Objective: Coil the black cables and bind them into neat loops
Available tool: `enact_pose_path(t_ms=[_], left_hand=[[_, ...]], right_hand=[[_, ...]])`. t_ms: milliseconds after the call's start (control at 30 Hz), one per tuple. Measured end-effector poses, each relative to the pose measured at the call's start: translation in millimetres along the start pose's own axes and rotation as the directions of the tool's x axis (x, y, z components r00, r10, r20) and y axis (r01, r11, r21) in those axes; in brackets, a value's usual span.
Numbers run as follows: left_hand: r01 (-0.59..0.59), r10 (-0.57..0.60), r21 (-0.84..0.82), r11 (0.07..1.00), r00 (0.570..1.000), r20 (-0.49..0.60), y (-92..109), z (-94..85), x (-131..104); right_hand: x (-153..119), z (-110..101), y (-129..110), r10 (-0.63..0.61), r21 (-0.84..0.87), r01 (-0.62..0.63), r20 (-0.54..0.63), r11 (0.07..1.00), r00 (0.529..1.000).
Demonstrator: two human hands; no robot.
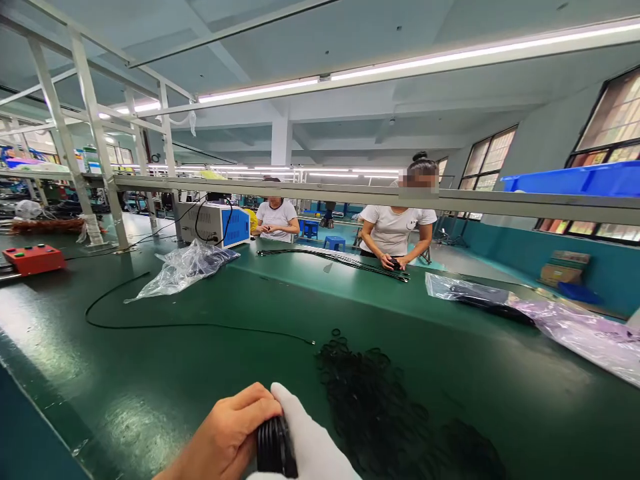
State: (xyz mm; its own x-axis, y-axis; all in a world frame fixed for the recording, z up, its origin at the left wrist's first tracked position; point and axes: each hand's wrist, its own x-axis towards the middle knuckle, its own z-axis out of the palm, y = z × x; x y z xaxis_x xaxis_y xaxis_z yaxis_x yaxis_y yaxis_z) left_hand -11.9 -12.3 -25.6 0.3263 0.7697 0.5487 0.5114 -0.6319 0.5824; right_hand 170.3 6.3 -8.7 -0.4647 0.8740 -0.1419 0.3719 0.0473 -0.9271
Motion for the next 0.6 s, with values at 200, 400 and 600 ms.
enact_pose_path(t_ms=[200, 400, 600], left_hand=[[0.096, -0.095, -0.004, 0.995, 0.992, 0.081, 2.5, -5.1, -1.0], [0.343, -0.333, -0.16, 0.926, 0.939, 0.082, -2.9, -9.1, -3.9], [0.536, -0.533, -0.307, 0.787, 0.84, 0.1, -10.5, -0.8, -2.1]], right_hand=[[13.6, 10.3, -18.4, -0.06, 0.154, 0.018, 0.275, 0.988, 0.96], [24.2, 24.1, -4.7, -0.181, 0.532, -0.053, 0.378, 0.845, 0.908], [27.2, 27.3, 11.8, -0.23, 0.713, -0.229, 0.485, 0.663, 0.844]])
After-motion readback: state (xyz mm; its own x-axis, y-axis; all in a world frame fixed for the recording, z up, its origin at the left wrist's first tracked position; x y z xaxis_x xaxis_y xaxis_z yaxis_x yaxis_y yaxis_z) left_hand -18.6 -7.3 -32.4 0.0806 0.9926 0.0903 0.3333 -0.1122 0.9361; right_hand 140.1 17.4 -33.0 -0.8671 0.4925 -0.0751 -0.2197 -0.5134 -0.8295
